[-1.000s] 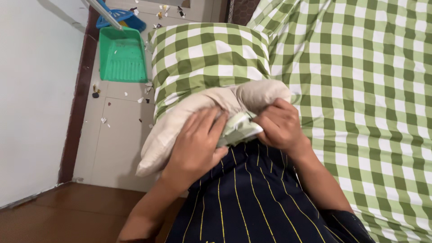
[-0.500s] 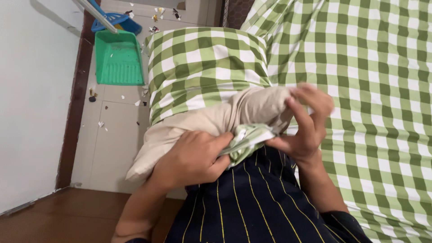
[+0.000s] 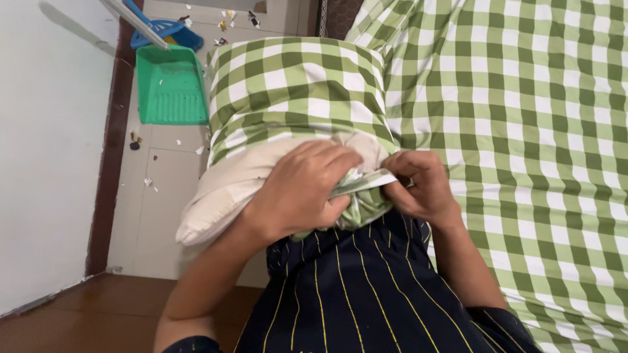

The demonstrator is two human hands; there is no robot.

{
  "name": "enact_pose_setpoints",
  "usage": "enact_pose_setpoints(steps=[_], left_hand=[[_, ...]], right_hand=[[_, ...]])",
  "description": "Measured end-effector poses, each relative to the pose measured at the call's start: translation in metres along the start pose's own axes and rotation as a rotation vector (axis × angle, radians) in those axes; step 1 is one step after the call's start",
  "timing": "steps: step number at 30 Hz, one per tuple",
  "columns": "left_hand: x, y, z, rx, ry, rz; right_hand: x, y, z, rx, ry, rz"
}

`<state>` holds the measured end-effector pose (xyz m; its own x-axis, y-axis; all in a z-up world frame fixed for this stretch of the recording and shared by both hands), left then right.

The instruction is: The person puts a patterned pillowcase onto a pillow by hand, smoothing the fabric over the pillow's surface.

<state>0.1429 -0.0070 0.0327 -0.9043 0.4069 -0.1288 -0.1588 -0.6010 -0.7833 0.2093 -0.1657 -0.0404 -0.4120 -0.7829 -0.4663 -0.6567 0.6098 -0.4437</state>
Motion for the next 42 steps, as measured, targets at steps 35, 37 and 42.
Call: enact_pose_setpoints(steps=[35, 37, 42], left_hand=[[0.025, 0.034, -0.072, 0.685, -0.327, -0.061], [0.025, 0.034, -0.071, 0.693, -0.324, -0.074], [0.025, 0.031, -0.072, 0.629, -0.306, -0.022]], right_hand=[[-0.003, 0.007, 0.025, -0.458, 0.388, -0.210], [-0.001, 0.007, 0.032, -0.415, 0.515, -0.189], [-0.020, -0.006, -0.004, -0.067, 0.342, -0.155]])
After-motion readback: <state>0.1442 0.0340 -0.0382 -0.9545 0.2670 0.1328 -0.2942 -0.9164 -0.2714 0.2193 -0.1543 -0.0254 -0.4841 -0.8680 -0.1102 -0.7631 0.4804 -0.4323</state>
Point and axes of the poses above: each hand's wrist, its own x-axis away from the middle knuckle, its own y-axis out of the palm, z = x × y, the point moved 9 cm from there along -x, towards the middle knuckle, and after that the axes turned 13 degrees about -z, right-handed, at the moved point
